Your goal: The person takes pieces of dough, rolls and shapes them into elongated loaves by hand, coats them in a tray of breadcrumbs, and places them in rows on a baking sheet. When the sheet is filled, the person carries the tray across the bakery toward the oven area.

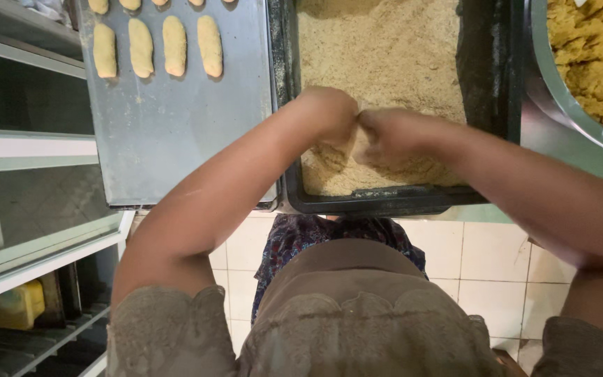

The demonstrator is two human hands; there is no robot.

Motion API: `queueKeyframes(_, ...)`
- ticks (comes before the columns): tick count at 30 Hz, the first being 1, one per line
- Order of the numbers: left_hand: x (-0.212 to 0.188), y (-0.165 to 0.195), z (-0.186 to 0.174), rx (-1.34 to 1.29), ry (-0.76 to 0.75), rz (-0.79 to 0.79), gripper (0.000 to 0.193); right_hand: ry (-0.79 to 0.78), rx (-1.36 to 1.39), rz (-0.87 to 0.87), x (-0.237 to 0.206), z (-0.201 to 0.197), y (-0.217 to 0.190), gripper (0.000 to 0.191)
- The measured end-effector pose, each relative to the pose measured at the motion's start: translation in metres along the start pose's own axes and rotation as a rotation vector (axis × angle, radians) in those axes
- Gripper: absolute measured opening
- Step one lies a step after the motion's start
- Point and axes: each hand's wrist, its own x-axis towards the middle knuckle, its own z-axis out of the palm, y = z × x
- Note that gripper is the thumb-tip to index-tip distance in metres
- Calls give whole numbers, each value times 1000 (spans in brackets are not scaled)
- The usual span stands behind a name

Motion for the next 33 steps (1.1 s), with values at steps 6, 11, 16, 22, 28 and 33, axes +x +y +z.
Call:
queueKeyframes(6, -6, 0, -2, -600, 188, 189, 80, -13, 195, -96, -37, -54, 12, 51)
queueKeyframes(11, -18, 3, -12, -1154, 205, 176, 42, 401, 626, -73, -72, -68, 25, 52)
queueKeyframes(16, -19, 16, -6, -1356, 382, 267, 41, 549, 712, -448, -61, -39, 20, 52)
queueKeyframes(22, -15, 13, 15, -1032, 638, 385, 65, 999, 153, -381, -59, -22, 48, 40)
queueKeyframes(28, -22, 16, 48, -472, 932, 193, 63, 737, 409, -250, -52, -2, 47, 41)
queueKeyframes(33, -45, 11, 52, -532, 1081, 315, 49, 795, 159, -115, -53, 15, 26, 55)
